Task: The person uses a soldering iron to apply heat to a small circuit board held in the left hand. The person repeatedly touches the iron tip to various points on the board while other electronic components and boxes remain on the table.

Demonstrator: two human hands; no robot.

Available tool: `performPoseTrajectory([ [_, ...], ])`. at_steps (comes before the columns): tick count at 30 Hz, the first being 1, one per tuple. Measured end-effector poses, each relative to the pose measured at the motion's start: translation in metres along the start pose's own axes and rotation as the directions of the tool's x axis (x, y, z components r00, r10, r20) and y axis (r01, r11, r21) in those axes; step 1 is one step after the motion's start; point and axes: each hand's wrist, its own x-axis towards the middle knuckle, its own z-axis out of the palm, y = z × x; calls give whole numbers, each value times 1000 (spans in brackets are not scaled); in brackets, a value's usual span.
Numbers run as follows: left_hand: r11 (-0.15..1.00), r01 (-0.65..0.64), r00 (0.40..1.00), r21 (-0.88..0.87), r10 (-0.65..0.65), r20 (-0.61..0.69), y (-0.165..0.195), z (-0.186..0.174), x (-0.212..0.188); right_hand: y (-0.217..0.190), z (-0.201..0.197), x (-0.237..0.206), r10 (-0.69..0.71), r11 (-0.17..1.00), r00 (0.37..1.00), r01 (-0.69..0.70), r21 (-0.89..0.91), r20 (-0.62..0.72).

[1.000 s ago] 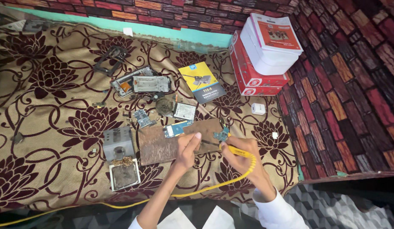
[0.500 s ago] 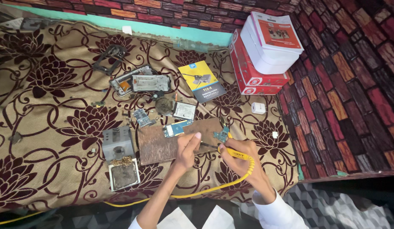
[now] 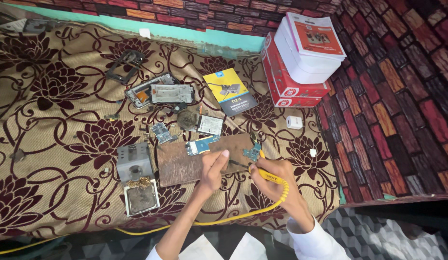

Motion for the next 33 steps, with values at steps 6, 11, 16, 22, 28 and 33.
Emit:
performPoseTrajectory([
  [6, 1000, 20, 1000, -10, -19, 4, 1, 1, 0, -6, -3, 5, 50, 998, 998, -52, 32, 45],
  [11, 999, -25, 1000, 48, 24, 15, -1, 0, -1, -8, -4, 12, 74, 996, 994, -77, 33, 76],
  [16, 1000, -18, 1000, -19, 18, -2, -8, 2, 1, -6, -4, 12, 64, 996, 996, -68, 49, 69],
  [22, 998, -19, 1000, -57, 19, -4, -10, 1, -2, 0, -2, -2, 116, 993, 993, -115, 40, -17],
  [28, 995, 44, 999, -86, -45, -6, -7, 1, -3, 3, 0, -24, 49, 999, 994, -48, 10, -102],
  [33, 998, 30, 1000, -57, -29, 3, 0, 1, -2, 4, 9, -33, 81, 997, 993, -81, -5, -84],
])
